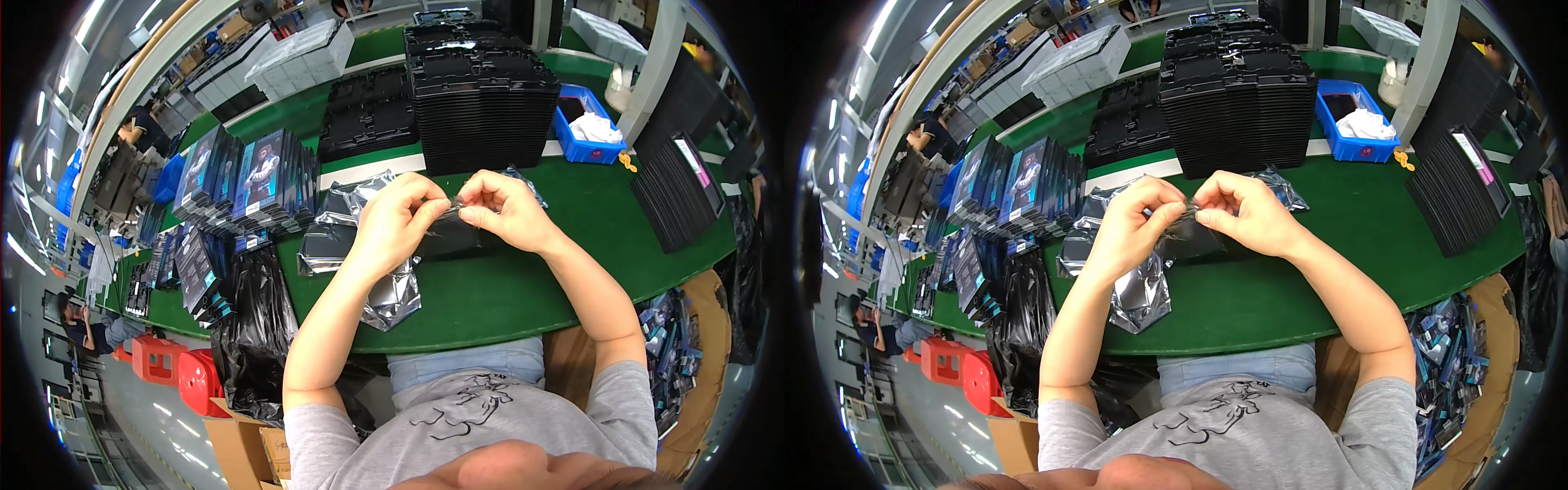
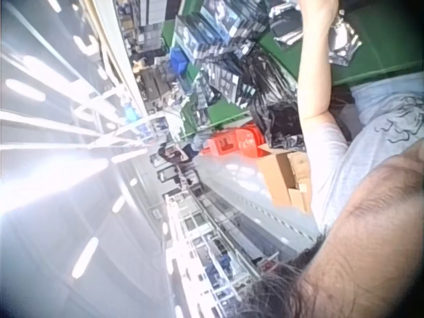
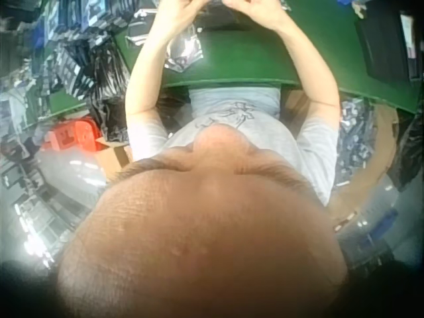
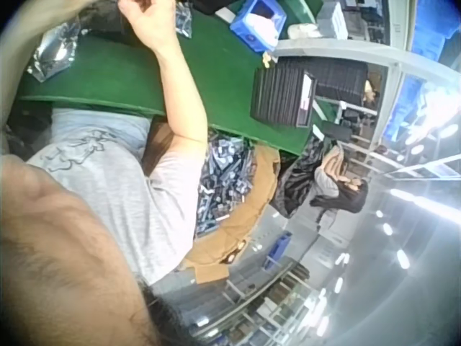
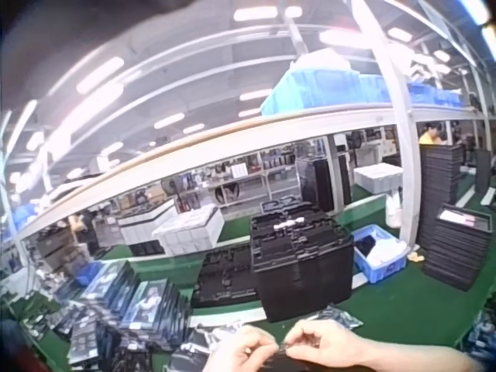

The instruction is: The person places small electronic components into silver anti-static bags and seals them. They then pick up black plastic trays from a stack, place them into the sealed bags, and set the finished packages aside. The process is repeated continuously with items from the workstation.

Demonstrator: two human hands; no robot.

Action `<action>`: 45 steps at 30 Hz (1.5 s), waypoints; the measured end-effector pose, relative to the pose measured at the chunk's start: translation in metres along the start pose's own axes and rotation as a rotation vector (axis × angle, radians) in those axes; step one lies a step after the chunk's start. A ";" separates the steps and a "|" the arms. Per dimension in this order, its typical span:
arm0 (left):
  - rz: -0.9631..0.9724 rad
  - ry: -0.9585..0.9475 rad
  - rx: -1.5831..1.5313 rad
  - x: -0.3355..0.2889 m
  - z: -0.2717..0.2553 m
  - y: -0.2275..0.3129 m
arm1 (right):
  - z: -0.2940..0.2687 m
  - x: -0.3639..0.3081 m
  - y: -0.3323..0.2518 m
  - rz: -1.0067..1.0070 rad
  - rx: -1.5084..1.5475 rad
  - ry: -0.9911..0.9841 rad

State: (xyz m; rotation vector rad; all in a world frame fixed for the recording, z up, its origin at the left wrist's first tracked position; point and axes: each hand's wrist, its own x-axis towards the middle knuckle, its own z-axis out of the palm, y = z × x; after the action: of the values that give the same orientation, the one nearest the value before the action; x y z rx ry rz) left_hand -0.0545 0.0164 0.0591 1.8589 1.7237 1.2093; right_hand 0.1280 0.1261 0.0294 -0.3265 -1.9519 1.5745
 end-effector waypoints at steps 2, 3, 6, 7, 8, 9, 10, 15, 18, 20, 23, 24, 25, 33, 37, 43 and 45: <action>-0.006 -0.012 0.125 0.003 0.000 0.011 | -0.004 0.000 -0.005 0.004 -0.130 -0.067; 0.010 -0.032 0.169 0.004 0.006 0.014 | -0.007 -0.002 -0.008 0.005 -0.196 -0.100; 0.085 -0.055 0.266 0.004 0.010 0.014 | -0.010 -0.001 -0.018 -0.055 -0.467 -0.113; 0.124 -0.057 0.286 0.004 0.014 0.012 | -0.012 -0.004 -0.022 -0.031 -0.511 -0.130; 0.163 -0.059 0.306 0.003 0.015 0.011 | -0.014 -0.005 -0.022 -0.022 -0.563 -0.156; 0.167 -0.073 0.314 0.003 0.014 0.010 | -0.012 -0.004 -0.022 -0.075 -0.642 -0.156; 0.167 -0.076 0.297 0.001 0.016 0.009 | -0.011 -0.007 -0.020 -0.116 -0.720 -0.157; 0.103 -0.107 0.157 -0.006 0.016 0.002 | -0.007 -0.007 -0.015 -0.384 -0.863 -0.169; 0.084 -0.178 -0.070 -0.006 0.011 -0.006 | 0.001 -0.007 -0.016 -0.541 -0.916 -0.132; 0.089 -0.235 -0.216 -0.003 0.011 -0.009 | 0.003 -0.007 -0.021 -0.613 -0.944 -0.106; 0.099 -0.266 -0.277 -0.001 0.012 -0.006 | 0.000 -0.010 -0.025 -0.658 -0.942 -0.134; 0.102 -0.263 -0.298 -0.003 0.010 -0.006 | 0.000 -0.009 -0.026 -0.667 -0.941 -0.150; 0.106 -0.264 -0.320 -0.004 0.009 -0.005 | 0.001 -0.009 -0.026 -0.668 -0.932 -0.163; 0.167 -0.158 -0.120 -0.006 0.012 -0.005 | -0.004 -0.005 -0.019 -0.378 -0.609 -0.176; 0.029 -0.281 -0.277 -0.007 0.007 0.001 | -0.008 -0.008 -0.020 -0.250 -0.453 -0.233; 0.115 -0.378 -0.451 -0.004 0.002 -0.012 | -0.008 -0.003 -0.022 -0.231 -0.329 -0.406; 0.165 -0.397 -0.494 -0.002 0.003 -0.016 | -0.005 -0.005 -0.023 -0.294 -0.354 -0.393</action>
State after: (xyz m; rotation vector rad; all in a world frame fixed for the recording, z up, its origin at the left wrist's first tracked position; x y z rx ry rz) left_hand -0.0621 0.0186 0.0447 1.7962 0.9737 1.1012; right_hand 0.1387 0.1213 0.0503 0.1430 -2.4519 1.1638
